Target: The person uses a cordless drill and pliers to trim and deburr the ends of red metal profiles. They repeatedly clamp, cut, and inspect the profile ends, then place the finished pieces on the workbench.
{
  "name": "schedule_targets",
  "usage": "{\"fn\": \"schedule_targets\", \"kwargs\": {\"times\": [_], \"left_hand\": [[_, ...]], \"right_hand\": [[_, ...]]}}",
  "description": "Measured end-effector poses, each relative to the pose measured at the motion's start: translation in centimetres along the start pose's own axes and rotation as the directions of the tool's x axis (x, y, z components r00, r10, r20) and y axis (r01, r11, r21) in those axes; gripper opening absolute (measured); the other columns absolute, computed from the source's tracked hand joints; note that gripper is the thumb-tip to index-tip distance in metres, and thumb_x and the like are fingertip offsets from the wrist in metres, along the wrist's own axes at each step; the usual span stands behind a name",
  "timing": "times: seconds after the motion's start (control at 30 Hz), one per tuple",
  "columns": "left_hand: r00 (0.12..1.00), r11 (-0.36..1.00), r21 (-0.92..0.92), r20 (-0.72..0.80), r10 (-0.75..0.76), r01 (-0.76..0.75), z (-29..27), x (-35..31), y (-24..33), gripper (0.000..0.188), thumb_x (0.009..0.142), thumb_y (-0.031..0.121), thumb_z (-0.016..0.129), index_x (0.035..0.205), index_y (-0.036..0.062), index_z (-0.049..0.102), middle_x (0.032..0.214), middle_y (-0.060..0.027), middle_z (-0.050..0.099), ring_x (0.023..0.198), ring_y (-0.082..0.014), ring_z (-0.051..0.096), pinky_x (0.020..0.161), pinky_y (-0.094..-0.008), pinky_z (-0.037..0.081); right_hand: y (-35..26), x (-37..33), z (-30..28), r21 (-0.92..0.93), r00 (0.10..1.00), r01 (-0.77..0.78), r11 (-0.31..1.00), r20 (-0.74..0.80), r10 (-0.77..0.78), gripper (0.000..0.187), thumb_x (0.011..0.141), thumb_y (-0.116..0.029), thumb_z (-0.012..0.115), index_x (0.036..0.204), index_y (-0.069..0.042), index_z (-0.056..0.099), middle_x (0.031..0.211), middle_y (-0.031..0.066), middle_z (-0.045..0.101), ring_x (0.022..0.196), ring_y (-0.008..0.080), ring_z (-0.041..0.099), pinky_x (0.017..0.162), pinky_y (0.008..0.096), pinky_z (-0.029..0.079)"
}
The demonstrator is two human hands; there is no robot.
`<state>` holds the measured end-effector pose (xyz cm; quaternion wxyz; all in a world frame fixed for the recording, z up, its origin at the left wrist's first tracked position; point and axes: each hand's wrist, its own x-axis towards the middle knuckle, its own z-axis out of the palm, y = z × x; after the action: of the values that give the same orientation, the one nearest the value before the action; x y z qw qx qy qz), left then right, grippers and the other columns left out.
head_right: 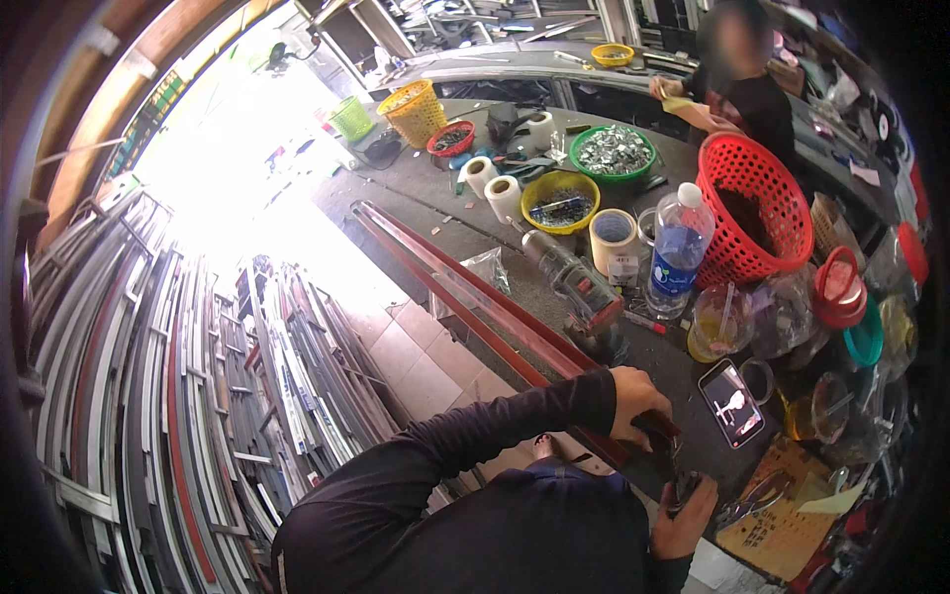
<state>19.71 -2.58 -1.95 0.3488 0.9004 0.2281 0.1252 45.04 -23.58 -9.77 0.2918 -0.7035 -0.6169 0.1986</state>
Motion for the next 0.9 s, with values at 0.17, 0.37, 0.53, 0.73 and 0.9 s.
{"fn": "schedule_targets", "kwargs": {"times": [0.17,0.37,0.53,0.73,0.9], "left_hand": [[1.0,1.0,0.007,-0.005,-0.017,0.017,0.9,-0.2,-0.9,0.053,0.079,0.04,0.095,0.121,0.0121,0.08,0.106,-0.015,0.083,0.1,-0.0373,0.079,0.09,-0.0469,0.062],[1.0,1.0,0.001,-0.012,-0.011,0.011,1.2,-0.2,-0.8,0.054,0.078,0.04,0.095,0.121,0.0125,0.08,0.106,-0.0138,0.083,0.1,-0.0372,0.079,0.089,-0.0468,0.062],[1.0,1.0,0.012,0.011,-0.024,0.024,1.0,-0.1,-0.8,0.053,0.079,0.041,0.095,0.122,0.0135,0.081,0.106,-0.0137,0.083,0.101,-0.0371,0.079,0.089,-0.0473,0.062],[0.999,0.999,-0.005,0.01,-0.051,0.051,1.1,0.1,-0.9,0.055,0.076,0.044,0.097,0.118,0.0114,0.082,0.106,-0.0163,0.083,0.102,-0.0389,0.079,0.091,-0.0482,0.062],[0.999,0.999,-0.021,0.022,-0.05,0.05,1.0,0.3,-0.7,0.056,0.078,0.046,0.096,0.119,0.0115,0.082,0.107,-0.016,0.083,0.103,-0.0394,0.079,0.092,-0.0487,0.062]], "right_hand": [[-0.1,0.4,-0.3,-0.027,1.0,0.028,0.999,-0.005,-0.028,0.053,0.103,-0.017,0.074,0.143,0.008,0.05,0.136,0.0338,0.056,0.129,0.0555,0.055,0.11,0.0581,0.044],[-0.3,0.5,-0.8,-0.066,1.0,-0.019,0.998,0.02,0.02,0.055,0.103,-0.019,0.075,0.144,0.007,0.05,0.136,0.0329,0.057,0.129,0.0552,0.055,0.11,0.0588,0.044],[-0.6,0.6,-0.6,-0.108,0.999,0.028,0.994,-0.041,-0.033,0.054,0.103,-0.02,0.075,0.143,0.006,0.05,0.131,0.0311,0.058,0.126,0.0539,0.056,0.107,0.0586,0.044],[-0.3,0.6,-0.5,-0.097,1.0,0.01,0.995,-0.015,-0.011,0.053,0.103,-0.024,0.074,0.14,0.006,0.051,0.128,0.0305,0.058,0.122,0.0532,0.057,0.104,0.0592,0.045],[1.0,0.7,-0.3,-0.154,0.999,0.03,0.988,-0.029,-0.035,0.055,0.102,-0.025,0.075,0.141,0.007,0.051,0.128,0.0311,0.059,0.123,0.0541,0.057,0.105,0.06,0.045]]}}
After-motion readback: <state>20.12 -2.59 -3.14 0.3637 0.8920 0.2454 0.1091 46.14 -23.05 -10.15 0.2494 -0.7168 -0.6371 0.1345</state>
